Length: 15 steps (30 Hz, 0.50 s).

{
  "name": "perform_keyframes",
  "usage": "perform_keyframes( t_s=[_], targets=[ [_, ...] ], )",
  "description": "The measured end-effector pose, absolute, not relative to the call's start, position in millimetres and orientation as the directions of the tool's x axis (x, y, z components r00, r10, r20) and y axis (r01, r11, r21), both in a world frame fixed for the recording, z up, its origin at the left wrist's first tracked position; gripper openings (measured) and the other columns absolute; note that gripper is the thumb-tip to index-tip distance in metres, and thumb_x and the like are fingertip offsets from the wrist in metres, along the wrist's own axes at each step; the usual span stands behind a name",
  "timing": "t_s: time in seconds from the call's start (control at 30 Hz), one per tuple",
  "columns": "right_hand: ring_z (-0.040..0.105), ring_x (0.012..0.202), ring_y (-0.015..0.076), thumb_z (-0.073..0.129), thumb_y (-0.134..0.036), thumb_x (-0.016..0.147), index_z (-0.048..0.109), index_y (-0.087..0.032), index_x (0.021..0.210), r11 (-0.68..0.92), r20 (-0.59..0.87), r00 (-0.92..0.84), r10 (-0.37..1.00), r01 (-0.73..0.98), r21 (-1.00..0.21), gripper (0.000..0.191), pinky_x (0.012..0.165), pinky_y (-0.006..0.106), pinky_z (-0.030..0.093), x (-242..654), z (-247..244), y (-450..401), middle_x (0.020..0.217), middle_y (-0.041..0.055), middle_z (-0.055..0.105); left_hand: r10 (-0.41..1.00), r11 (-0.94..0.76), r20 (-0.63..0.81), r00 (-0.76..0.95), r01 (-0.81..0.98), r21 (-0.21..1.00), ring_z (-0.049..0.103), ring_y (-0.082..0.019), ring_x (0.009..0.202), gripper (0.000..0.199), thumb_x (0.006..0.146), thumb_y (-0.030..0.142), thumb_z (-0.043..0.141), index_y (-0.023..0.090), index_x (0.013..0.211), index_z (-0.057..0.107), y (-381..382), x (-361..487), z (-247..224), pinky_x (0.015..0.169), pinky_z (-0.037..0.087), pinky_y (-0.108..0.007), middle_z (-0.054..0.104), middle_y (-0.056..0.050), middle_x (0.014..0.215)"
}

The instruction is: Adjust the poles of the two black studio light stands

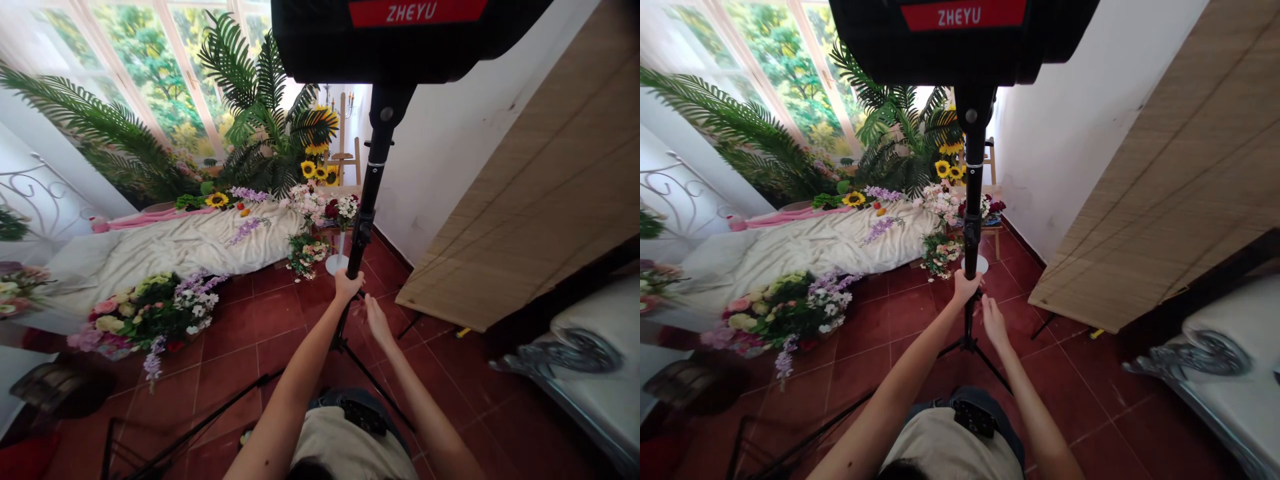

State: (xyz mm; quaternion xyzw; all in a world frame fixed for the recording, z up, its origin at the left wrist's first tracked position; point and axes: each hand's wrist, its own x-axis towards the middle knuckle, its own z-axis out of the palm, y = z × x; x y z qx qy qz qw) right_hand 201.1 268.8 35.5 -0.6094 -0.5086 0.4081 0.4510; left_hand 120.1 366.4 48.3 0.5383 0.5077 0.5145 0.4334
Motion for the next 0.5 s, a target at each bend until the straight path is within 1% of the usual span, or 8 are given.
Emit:
perform_keyframes(
  t_s=[0.07, 0.13, 0.2, 0.3, 0.4, 0.5],
  targets=[
    [0.058, 0.061, 0.0182, 0.034, -0.063, 0.08, 0.049, -0.023, 0.08, -0.047, 0.045, 0.186, 0.982, 0.463, -0.885, 0.043, 0.054, 0.025, 0.038, 207.7, 39.7, 264.5, 0.067, 0.0011, 0.063, 0.993, -0.107, 0.111, -0.043, 0.097, 0.99, 0.057, -0.011, 0.047, 0.019, 0.067, 0.023, 0.056, 0.012, 0.052, 0.06, 366.3, 120.1, 48.2, 0.05, 0.047, -0.02, 0.061, -0.004, 0.051],
    [0.06, 0.069, 0.0191, 0.035, -0.06, 0.081, 0.05, -0.023, 0.085, -0.044, 0.077, 0.183, 0.98, 0.578, -0.815, 0.04, 0.057, 0.025, 0.038, 213.0, 44.5, 262.6, 0.074, 0.0014, 0.064, 0.992, -0.112, 0.116, -0.039, 0.081, 0.99, 0.057, -0.011, 0.047, 0.02, 0.067, 0.027, 0.058, 0.012, 0.054, 0.06, 365.8, 119.9, 49.0, 0.049, 0.046, -0.02, 0.061, -0.004, 0.052],
    [0.06, 0.071, 0.019, 0.033, -0.058, 0.083, 0.05, -0.023, 0.086, -0.041, 0.091, 0.171, 0.981, 0.644, -0.764, 0.039, 0.057, 0.025, 0.037, 216.2, 48.9, 263.3, 0.075, 0.0018, 0.064, 0.991, -0.126, 0.128, -0.028, 0.056, 0.99, 0.057, -0.011, 0.047, 0.024, 0.067, 0.033, 0.06, 0.013, 0.054, 0.06, 364.9, 119.3, 50.7, 0.049, 0.046, -0.021, 0.061, -0.004, 0.051],
    [0.059, 0.068, 0.0186, 0.03, -0.057, 0.085, 0.051, -0.023, 0.082, -0.028, 0.104, 0.138, 0.985, 0.719, -0.694, 0.041, 0.054, 0.024, 0.033, 218.0, 53.6, 266.9, 0.071, 0.0016, 0.063, 0.988, -0.152, 0.152, 0.0, -0.004, 0.988, 0.056, -0.011, 0.047, 0.028, 0.066, 0.039, 0.062, 0.012, 0.057, 0.06, 363.2, 118.4, 53.9, 0.049, 0.046, -0.021, 0.06, -0.003, 0.052],
    [0.058, 0.065, 0.0191, 0.026, -0.057, 0.086, 0.053, -0.022, 0.078, -0.009, 0.12, 0.109, 0.987, 0.778, -0.628, 0.045, 0.051, 0.025, 0.029, 219.0, 56.1, 271.6, 0.067, 0.0027, 0.061, 0.987, -0.159, 0.159, 0.001, -0.054, 0.986, 0.056, -0.011, 0.047, 0.03, 0.066, 0.041, 0.063, 0.012, 0.064, 0.061, 361.8, 118.3, 56.4, 0.049, 0.046, -0.021, 0.06, -0.003, 0.053],
    [0.058, 0.066, 0.0194, 0.024, -0.057, 0.087, 0.056, -0.022, 0.078, 0.007, 0.132, 0.084, 0.988, 0.818, -0.575, 0.048, 0.051, 0.026, 0.028, 220.6, 57.6, 276.0, 0.07, 0.005, 0.062, 0.989, -0.148, 0.148, -0.012, -0.065, 0.987, 0.056, -0.01, 0.046, 0.03, 0.066, 0.042, 0.062, 0.012, 0.068, 0.061, 361.6, 119.3, 56.9, 0.048, 0.046, -0.021, 0.059, -0.002, 0.053]
  ],
)
